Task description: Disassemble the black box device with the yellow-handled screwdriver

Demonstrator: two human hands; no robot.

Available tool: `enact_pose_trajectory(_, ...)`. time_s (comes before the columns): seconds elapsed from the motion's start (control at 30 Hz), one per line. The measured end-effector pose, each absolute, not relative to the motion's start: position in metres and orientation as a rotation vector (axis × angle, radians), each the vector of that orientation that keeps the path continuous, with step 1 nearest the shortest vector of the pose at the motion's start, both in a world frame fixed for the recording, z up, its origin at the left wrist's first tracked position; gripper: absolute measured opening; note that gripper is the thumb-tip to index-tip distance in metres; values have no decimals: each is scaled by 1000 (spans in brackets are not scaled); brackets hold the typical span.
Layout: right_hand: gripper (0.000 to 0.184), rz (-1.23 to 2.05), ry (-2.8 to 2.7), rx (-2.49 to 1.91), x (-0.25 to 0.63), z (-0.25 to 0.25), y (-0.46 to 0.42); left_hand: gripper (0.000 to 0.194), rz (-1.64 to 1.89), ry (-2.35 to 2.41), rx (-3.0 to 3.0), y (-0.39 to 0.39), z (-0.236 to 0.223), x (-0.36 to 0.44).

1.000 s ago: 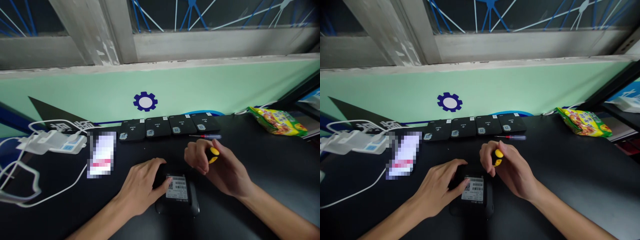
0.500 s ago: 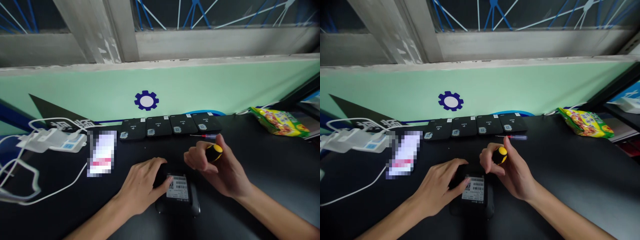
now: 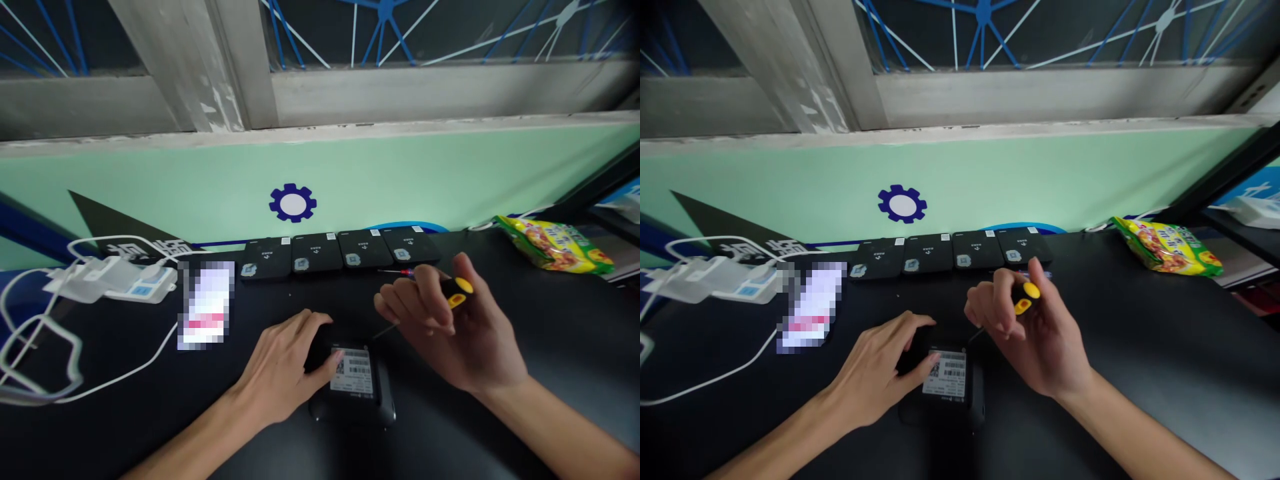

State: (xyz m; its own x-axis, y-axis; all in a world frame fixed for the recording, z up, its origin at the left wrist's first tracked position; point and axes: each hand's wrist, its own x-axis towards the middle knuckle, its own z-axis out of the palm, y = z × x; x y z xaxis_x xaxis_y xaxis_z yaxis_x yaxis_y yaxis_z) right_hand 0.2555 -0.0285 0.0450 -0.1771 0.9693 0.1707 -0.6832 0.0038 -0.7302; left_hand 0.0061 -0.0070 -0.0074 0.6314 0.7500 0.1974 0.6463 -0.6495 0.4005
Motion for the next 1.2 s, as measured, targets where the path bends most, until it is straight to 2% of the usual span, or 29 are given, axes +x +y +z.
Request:
enact_pose_trajectory(0.2, 74, 1630, -729, -391, 260, 47, -26, 34, 830, 939, 2624, -9, -7, 8)
enact_pose_trajectory(0.43, 71, 1680, -724, -395, 253, 45, -28, 30, 918, 798, 2558, -9, -5, 11)
enact_pose_trajectory(0.6, 69, 1751, -643, -377, 246, 42, -33, 6, 929, 752, 2547, -10, -8, 13)
enact_pose_trajectory(0.87, 62, 1804, -346, -251, 251, 38, -29, 4, 929, 750, 2506, -10, -9, 12)
enact_pose_trajectory(1.2, 55, 1848, -393, -315, 249, 33, -29, 15, 1163, 868, 2364, -7, -14, 9)
